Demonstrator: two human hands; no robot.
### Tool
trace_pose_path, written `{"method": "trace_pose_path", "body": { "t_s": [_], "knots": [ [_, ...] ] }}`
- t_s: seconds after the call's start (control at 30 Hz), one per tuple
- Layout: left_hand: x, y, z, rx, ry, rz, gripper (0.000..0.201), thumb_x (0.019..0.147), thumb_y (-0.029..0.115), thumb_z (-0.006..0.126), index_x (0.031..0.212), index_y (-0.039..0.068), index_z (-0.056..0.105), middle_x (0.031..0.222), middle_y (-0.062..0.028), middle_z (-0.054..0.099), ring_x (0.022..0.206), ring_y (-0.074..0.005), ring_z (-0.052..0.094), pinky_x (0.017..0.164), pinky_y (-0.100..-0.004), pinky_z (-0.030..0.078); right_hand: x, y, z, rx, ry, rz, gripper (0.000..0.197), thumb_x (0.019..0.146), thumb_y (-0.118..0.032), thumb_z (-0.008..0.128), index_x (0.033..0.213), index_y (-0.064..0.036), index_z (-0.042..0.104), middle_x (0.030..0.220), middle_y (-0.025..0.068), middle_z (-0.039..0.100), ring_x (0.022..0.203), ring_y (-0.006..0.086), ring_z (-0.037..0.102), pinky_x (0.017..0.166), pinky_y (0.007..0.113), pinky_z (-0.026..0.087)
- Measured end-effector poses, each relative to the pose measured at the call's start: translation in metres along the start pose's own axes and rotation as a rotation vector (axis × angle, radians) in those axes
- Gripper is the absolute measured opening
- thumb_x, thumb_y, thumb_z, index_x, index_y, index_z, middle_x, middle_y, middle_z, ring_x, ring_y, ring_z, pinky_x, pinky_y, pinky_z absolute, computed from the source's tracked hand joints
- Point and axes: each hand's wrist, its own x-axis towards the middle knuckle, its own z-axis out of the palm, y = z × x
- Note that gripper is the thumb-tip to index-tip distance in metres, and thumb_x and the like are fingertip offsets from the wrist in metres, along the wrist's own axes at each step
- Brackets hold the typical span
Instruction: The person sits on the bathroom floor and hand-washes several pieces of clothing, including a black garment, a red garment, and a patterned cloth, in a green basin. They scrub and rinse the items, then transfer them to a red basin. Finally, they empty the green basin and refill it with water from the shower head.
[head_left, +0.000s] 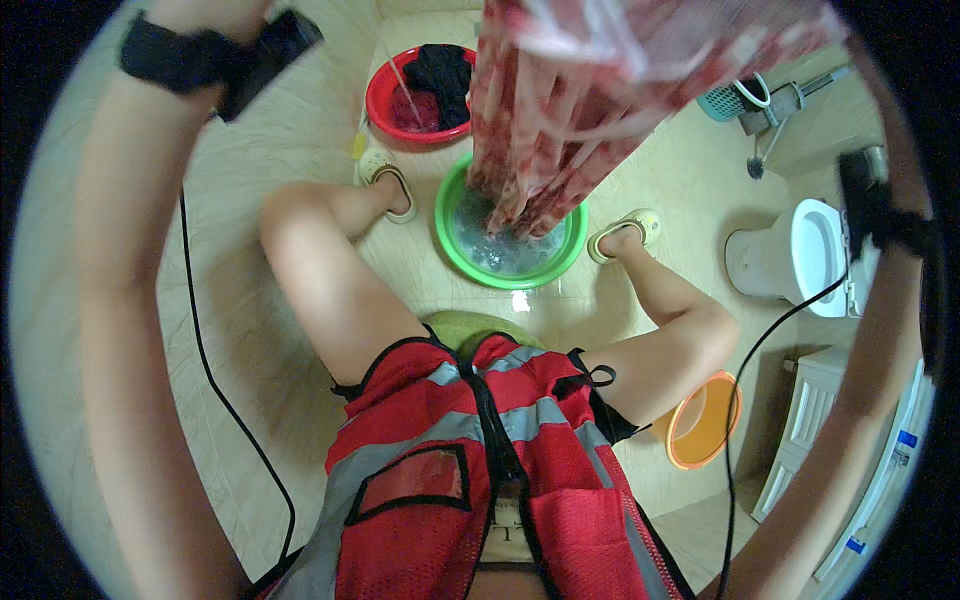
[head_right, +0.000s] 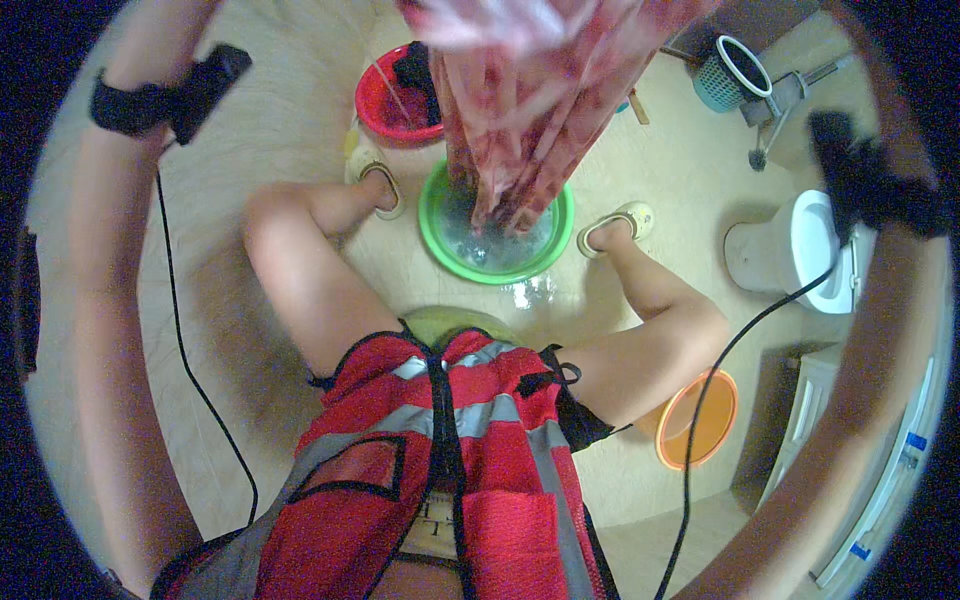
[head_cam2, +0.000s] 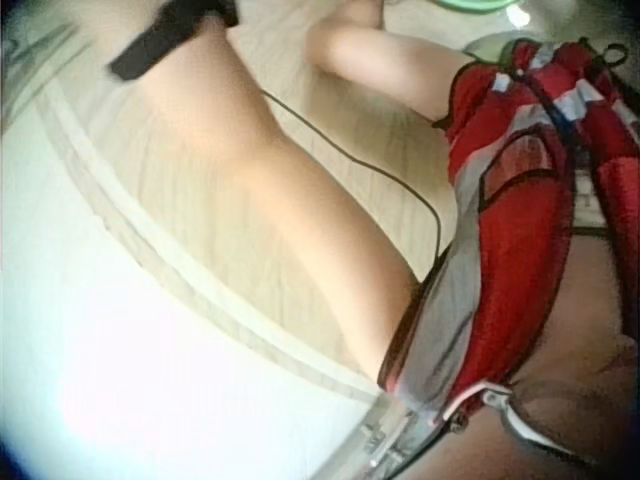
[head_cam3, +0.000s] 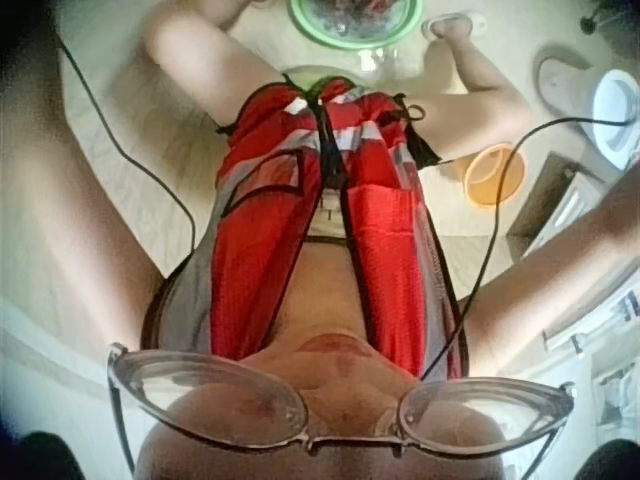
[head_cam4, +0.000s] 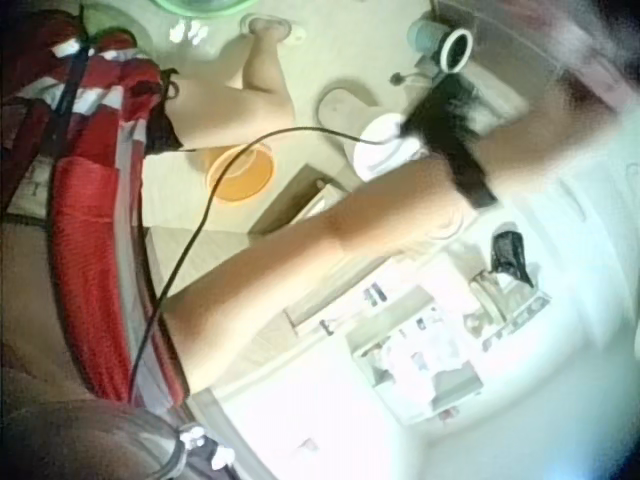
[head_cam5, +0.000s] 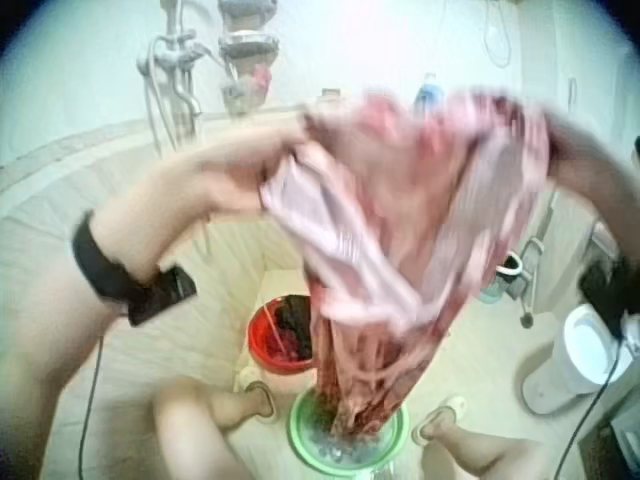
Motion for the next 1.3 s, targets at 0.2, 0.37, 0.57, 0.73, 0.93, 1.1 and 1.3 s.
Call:
{"method": "trace_pose_path", "body": {
  "t_s": [0.2,0.37,0.57,0.73,0.93,1.1,1.3],
  "knots": [
    [0.007,-0.205,0.035,-0.366,-0.028,-0.389,0.02,0.084,0.013,0.053,0.099,0.004,0.061,0.086,-0.0086,0.065,0.079,-0.0193,0.063,0.074,-0.0336,0.052,-0.058,0.155,0.012,-0.112,-0.02,0.204,0.019,0.083,-0.011,0.047,0.087,-0.0011,0.062,0.084,0.0072,0.065,0.075,0.0137,0.059,0.068,0.027,0.047],
    [-0.017,-0.367,0.039,0.556,0.041,-0.457,0.038,0.065,0.011,0.063,0.101,-0.001,0.059,0.091,-0.0154,0.062,0.087,-0.0264,0.06,0.078,-0.0362,0.047,-0.114,0.343,0.025,-0.65,-0.172,0.368,0.019,0.071,-0.014,0.057,0.077,0.0037,0.059,0.061,0.0181,0.059,0.058,0.0238,0.061,0.055,0.036,0.047],
    [-0.069,-0.523,0.063,1.254,0.062,-0.566,0.061,0.06,0.011,0.068,0.117,0.004,0.048,0.136,-0.0262,0.027,0.118,-0.0434,0.037,0.09,-0.0494,0.04,-0.167,0.448,0.06,-1.192,-0.614,0.243,0.036,0.069,-0.013,0.059,0.104,-0.0026,0.054,0.116,0.0238,0.048,0.099,0.0389,0.051,0.085,0.044,0.044],
    [-0.059,-0.556,0.083,1.197,-0.045,-0.656,0.064,0.079,0.009,0.052,0.135,0.028,0.029,0.147,-0.0135,-0.002,0.126,-0.0536,0.011,0.089,-0.0738,0.02,-0.172,0.486,0.078,-1.418,-0.669,0.298,0.067,0.081,-0.006,0.047,0.139,-0.0277,0.021,0.146,0.0151,0.007,0.128,0.0479,0.016,0.097,0.057,0.03],
    [-0.059,-0.615,0.088,1.269,-0.188,-0.802,0.083,0.073,0.007,0.06,0.139,0.034,0.019,0.148,-0.0099,-0.005,0.121,-0.0577,0.019,0.09,-0.0675,0.03,-0.198,0.543,0.087,-1.431,-0.744,0.551,0.068,0.084,-0.004,0.042,0.138,-0.037,0.018,0.147,0.0118,0.003,0.13,0.0477,0.01,0.099,0.054,0.031],
    [-0.062,-0.637,0.094,1.185,-0.177,-0.91,0.075,0.081,0.006,0.051,0.138,0.041,0.016,0.148,-0.0076,0.002,0.119,-0.0462,0.029,0.092,-0.0614,0.031,-0.231,0.593,0.09,-1.436,-0.803,0.623,0.071,0.083,-0.008,0.046,0.14,-0.0326,0.011,0.14,0.0175,0.025,0.126,0.0462,0.023,0.099,0.052,0.032],
    [-0.062,-0.658,0.096,1.204,-0.173,-0.914,0.066,0.081,0.008,0.049,0.138,0.027,0.021,0.144,-0.0139,0.014,0.113,-0.0466,0.037,0.086,-0.052,0.042,-0.207,0.607,0.093,-1.338,-0.981,0.844,0.065,0.082,-0.013,0.052,0.138,-0.0201,0.019,0.111,0.0185,0.055,0.102,0.0337,0.054,0.084,0.046,0.045]
  ]
}}
